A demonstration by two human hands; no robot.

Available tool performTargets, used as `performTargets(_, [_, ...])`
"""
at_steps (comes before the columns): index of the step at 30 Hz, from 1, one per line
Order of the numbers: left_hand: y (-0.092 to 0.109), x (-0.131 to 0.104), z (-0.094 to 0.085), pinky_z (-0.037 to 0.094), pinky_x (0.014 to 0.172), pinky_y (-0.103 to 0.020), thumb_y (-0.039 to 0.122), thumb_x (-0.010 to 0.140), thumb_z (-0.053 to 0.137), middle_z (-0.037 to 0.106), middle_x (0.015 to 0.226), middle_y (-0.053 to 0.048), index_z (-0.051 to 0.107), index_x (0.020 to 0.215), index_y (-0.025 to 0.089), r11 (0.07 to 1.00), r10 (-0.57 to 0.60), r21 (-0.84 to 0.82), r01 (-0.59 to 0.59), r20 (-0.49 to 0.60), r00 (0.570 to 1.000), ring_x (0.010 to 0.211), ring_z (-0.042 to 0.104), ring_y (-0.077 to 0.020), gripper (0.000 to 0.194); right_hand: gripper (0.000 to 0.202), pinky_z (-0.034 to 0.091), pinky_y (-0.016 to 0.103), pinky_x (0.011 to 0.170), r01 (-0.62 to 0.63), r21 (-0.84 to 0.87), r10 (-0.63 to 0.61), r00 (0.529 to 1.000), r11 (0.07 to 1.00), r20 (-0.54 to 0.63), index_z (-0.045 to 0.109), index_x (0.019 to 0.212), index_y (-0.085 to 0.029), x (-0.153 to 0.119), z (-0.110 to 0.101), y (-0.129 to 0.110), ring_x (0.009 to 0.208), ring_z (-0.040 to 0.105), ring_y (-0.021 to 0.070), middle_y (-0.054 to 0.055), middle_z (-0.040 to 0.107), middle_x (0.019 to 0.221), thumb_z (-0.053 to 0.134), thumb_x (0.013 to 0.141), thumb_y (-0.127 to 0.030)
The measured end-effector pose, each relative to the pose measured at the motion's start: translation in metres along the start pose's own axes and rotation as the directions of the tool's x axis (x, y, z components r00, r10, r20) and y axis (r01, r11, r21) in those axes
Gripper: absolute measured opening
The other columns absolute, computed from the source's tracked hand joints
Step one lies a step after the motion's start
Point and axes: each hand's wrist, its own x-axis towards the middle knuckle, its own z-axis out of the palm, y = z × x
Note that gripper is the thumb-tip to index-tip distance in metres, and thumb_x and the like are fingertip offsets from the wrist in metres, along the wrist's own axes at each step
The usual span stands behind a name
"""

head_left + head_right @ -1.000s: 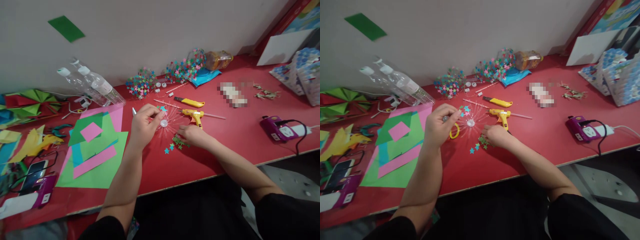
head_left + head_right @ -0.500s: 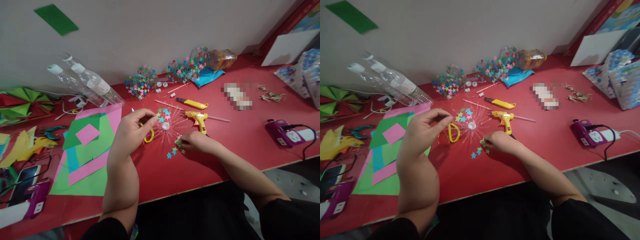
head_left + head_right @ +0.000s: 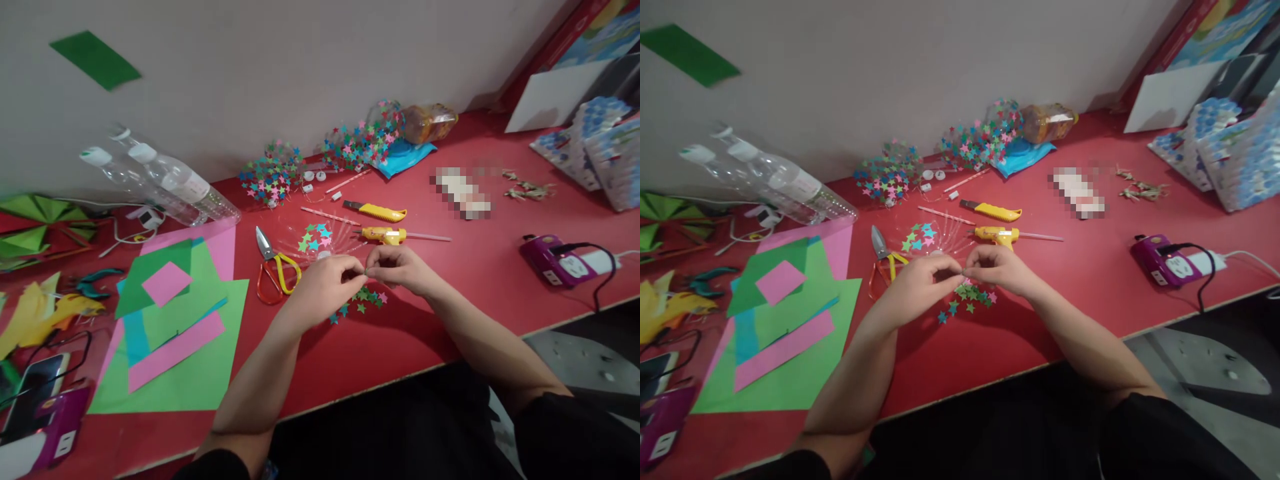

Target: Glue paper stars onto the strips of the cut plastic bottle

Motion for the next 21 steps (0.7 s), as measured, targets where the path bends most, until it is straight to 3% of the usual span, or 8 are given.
performTargets(3, [-0.002,0.001,0.001,0.043,0.060,-0.027,0.023,0.083,0.055,0.067,0.073,0.000,0.066,0.075,0.021,0.999,0.013,-0.032,-0.013,-0.014,1.000,0.067,0.059,-0.0144,0.014,0.027,0.032,0.020,0.042,-0.004,-0.070,0.004,1.000,0.998,-0.003,0.060,0.079,-0.018,-0.002,-0.005,-0.003,0.043,0.043,0.0059,-0.005,0.054,0.056,0.062,0.083,-0.044])
performTargets(5, [-0.002,-0.001,-0.004,0.044,0.062,-0.027,0.022,0.083,0.055,0.066,0.073,0.000,0.065,0.074,0.021,0.998,0.018,-0.058,-0.022,-0.058,0.998,0.068,0.059,-0.0139,0.014,0.030,0.033,0.022,0.046,0.010,-0.279,-0.049,0.990,0.960,-0.133,0.061,0.079,-0.018,-0.003,-0.015,-0.006,0.046,0.046,0.0077,-0.003,0.056,0.057,0.054,0.087,-0.047])
performTargets(7, [-0.003,-0.002,-0.012,0.044,0.062,-0.026,0.022,0.083,0.057,0.065,0.072,0.001,0.064,0.073,0.021,0.996,0.006,-0.087,-0.019,-0.146,0.989,0.067,0.058,-0.0132,0.012,0.033,0.032,0.025,0.050,-0.107,-0.595,-0.144,0.922,0.796,-0.359,0.060,0.076,-0.019,-0.002,-0.030,-0.007,0.051,0.049,0.0105,0.000,0.057,0.059,0.050,0.090,-0.047])
performTargets(8, [-0.005,-0.003,-0.017,0.044,0.062,-0.026,0.022,0.083,0.058,0.065,0.071,0.001,0.064,0.073,0.020,0.995,-0.002,-0.098,-0.019,-0.209,0.978,0.066,0.058,-0.0129,0.012,0.036,0.029,0.026,0.050,-0.258,-0.714,-0.177,0.863,0.651,-0.473,0.059,0.071,-0.019,-0.001,-0.037,-0.006,0.053,0.050,0.0126,0.002,0.056,0.059,0.051,0.089,-0.048])
performTargets(10, [-0.010,-0.005,-0.029,0.046,0.063,-0.025,0.023,0.082,0.060,0.065,0.071,0.001,0.064,0.073,0.020,0.992,-0.027,-0.122,-0.015,-0.341,0.940,0.067,0.059,-0.0129,0.010,0.042,0.027,0.028,0.051,-0.490,-0.767,-0.057,0.827,0.414,-0.559,0.058,0.065,-0.019,0.002,-0.049,0.000,0.055,0.052,0.0169,0.005,0.056,0.058,0.054,0.085,-0.056])
performTargets(12, [-0.018,-0.008,-0.041,0.047,0.064,-0.025,0.025,0.081,0.063,0.066,0.070,0.001,0.065,0.074,0.020,0.991,-0.060,-0.136,0.002,-0.425,0.903,0.066,0.059,-0.0129,0.009,0.046,0.027,0.029,0.050,-0.551,-0.773,0.066,0.825,0.313,-0.561,0.059,0.065,-0.020,0.006,-0.054,0.008,0.056,0.055,0.0196,0.007,0.058,0.060,0.052,0.083,-0.062])
performTargets(18, [-0.031,-0.014,-0.062,0.048,0.064,-0.024,0.027,0.080,0.064,0.069,0.072,0.000,0.070,0.079,0.018,0.982,-0.120,-0.190,0.022,-0.522,0.844,0.067,0.062,-0.0131,0.010,0.023,0.029,0.027,0.050,-0.469,-0.804,0.082,0.877,0.366,-0.474,0.057,0.073,-0.020,0.011,-0.051,0.022,0.058,0.054,0.0167,0.004,0.063,0.070,0.065,0.075,-0.042])
performTargets(21, [-0.029,-0.015,-0.062,0.048,0.064,-0.025,0.026,0.079,0.064,0.069,0.071,0.000,0.070,0.078,0.019,0.981,-0.127,-0.191,0.028,-0.533,0.837,0.066,0.062,-0.0130,0.010,0.023,0.033,0.027,0.051,-0.427,-0.715,0.044,0.872,0.553,-0.487,0.057,0.073,-0.020,0.009,-0.059,0.018,0.058,0.055,0.0160,0.003,0.062,0.068,0.068,0.073,-0.040])
